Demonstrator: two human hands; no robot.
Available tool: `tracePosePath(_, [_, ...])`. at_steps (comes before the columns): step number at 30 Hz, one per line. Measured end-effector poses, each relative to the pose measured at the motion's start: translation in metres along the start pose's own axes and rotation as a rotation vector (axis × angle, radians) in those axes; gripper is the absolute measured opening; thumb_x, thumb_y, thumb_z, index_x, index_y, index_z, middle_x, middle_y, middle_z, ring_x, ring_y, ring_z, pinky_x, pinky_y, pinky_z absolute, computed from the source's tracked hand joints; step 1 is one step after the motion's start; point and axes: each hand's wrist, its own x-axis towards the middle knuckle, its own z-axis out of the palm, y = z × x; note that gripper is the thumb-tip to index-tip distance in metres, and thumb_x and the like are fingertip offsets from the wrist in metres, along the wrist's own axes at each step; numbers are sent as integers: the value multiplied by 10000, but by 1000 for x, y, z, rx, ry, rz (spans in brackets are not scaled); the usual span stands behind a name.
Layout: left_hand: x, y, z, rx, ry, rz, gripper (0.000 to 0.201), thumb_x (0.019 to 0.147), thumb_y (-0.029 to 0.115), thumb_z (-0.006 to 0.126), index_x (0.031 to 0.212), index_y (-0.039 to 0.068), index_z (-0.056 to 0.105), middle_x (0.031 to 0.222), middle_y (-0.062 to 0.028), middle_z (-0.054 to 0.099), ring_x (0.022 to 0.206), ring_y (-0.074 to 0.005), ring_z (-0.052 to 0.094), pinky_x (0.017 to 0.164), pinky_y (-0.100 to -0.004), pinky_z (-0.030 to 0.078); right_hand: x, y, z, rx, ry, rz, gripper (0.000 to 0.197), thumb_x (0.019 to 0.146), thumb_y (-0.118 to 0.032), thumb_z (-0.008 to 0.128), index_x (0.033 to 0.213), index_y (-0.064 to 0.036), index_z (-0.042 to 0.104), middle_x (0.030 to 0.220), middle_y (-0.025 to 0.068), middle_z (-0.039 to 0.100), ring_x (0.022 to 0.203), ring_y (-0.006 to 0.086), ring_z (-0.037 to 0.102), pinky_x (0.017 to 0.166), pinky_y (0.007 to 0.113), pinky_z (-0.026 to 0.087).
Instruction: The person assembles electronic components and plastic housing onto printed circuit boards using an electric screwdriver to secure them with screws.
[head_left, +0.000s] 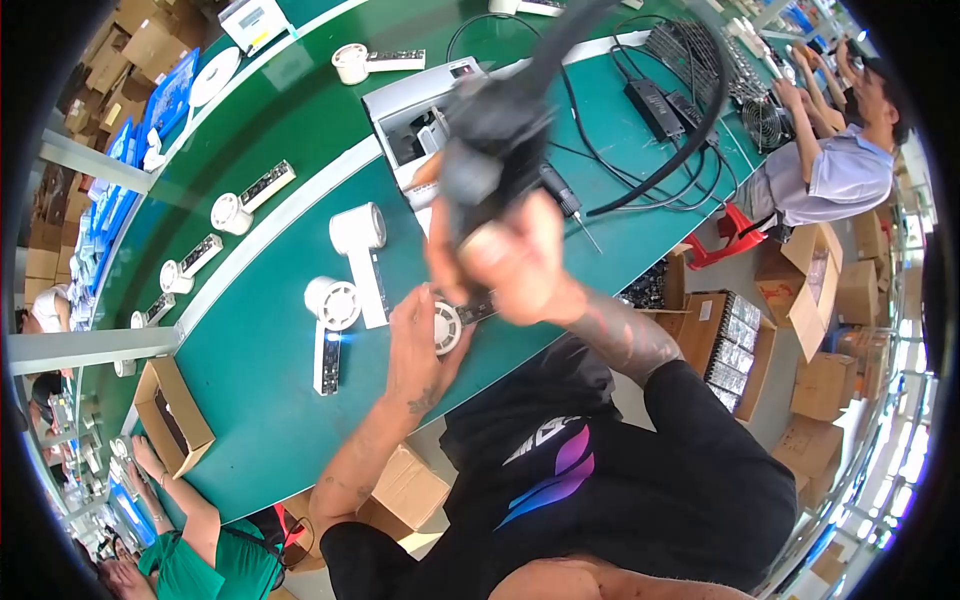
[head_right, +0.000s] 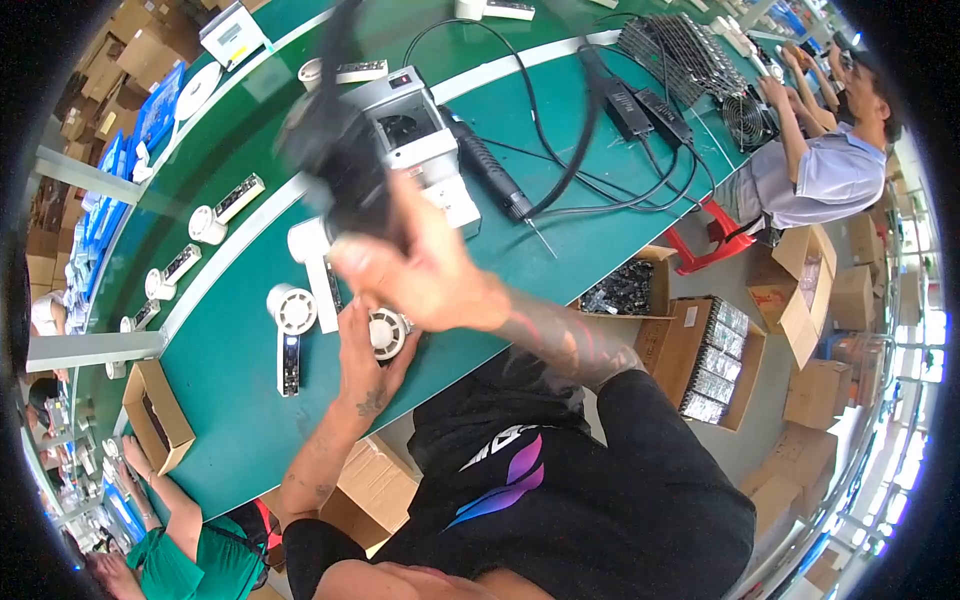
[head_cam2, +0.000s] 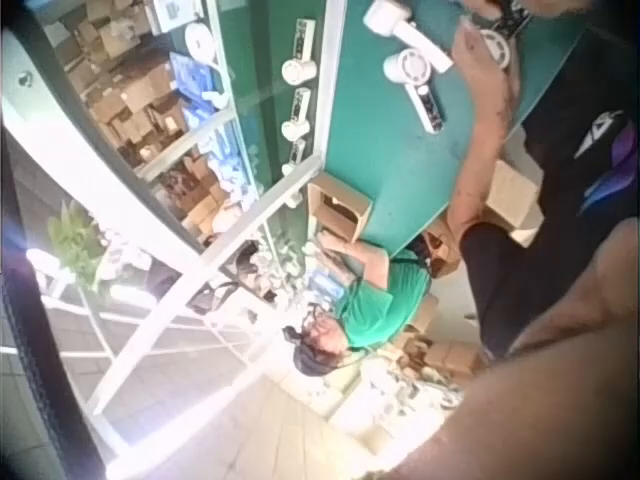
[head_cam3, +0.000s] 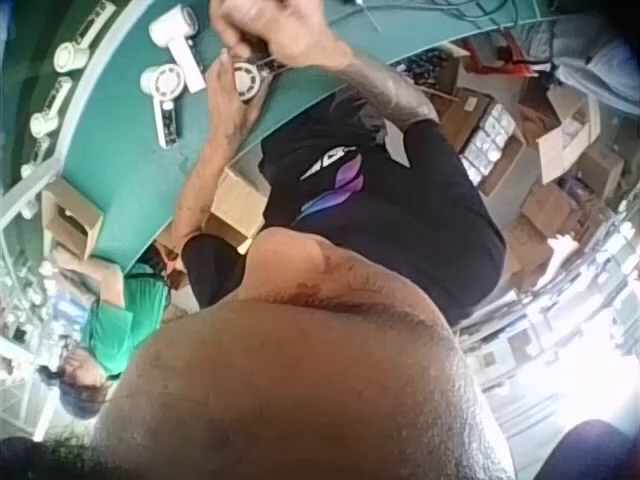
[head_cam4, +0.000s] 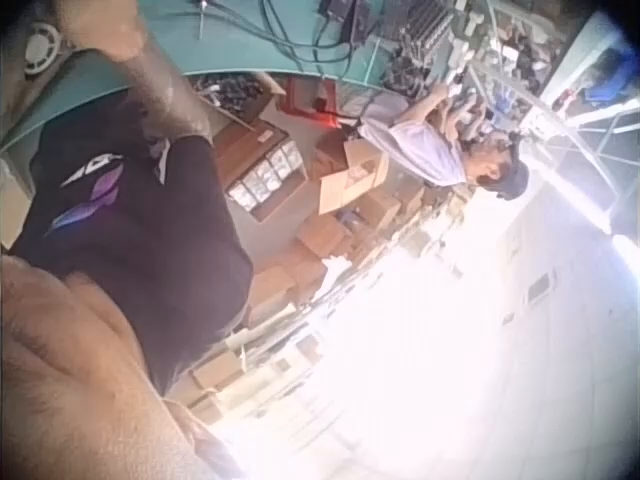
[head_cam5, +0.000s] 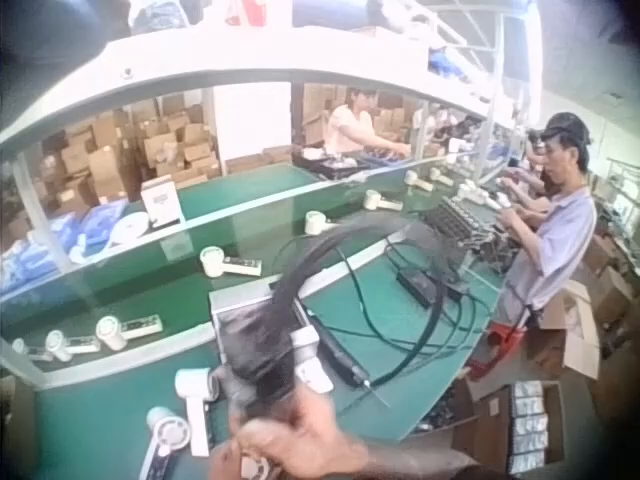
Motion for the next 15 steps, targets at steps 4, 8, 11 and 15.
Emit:
tracePosePath(4, [2, 2, 1, 17, 35, 15, 1088, 750, -9, 863, 1592, 13, 174, 1297, -236, 551, 1042, -357, 591, 881, -448, 513, 27, -46, -25, -268, 114, -320, 783, 946, -625, 570, 1315, 27, 343, 635, 74, 552, 446, 159, 532, 431, 299, 466])
tracePosePath(8, [0, -1, 2, 2, 33, 39, 1109, 751, -17, 860, 1599, 16, 146, 1300, -240, 546, 1039, -356, 590, 873, -448, 518, 40, -31, -21, -373, 115, -394, 729, 958, -558, 583, 1290, 62, 392, 681, 84, 578, 501, 133, 540, 488, 270, 465])
tracePosePath(11, [-6, -3, 2, -12, 48, 40, 1089, 751, 0, 864, 1588, -7, 167, 1293, -244, 553, 1056, -378, 577, 914, -463, 500, 46, -6, -17, -357, 58, -350, 347, 927, -106, 703, 1179, 51, 523, 770, 18, 617, 617, 56, 520, 566, 218, 438])
tracePosePath(15, [-5, -3, 0, -25, 41, 4, 1109, 742, -5, 870, 1590, -9, 156, 1297, -250, 546, 1061, -383, 577, 910, -460, 508, 31, -12, -8, -252, 94, -259, 416, 945, -138, 698, 1259, 59, 509, 836, 13, 630, 611, 45, 511, 557, 222, 429])
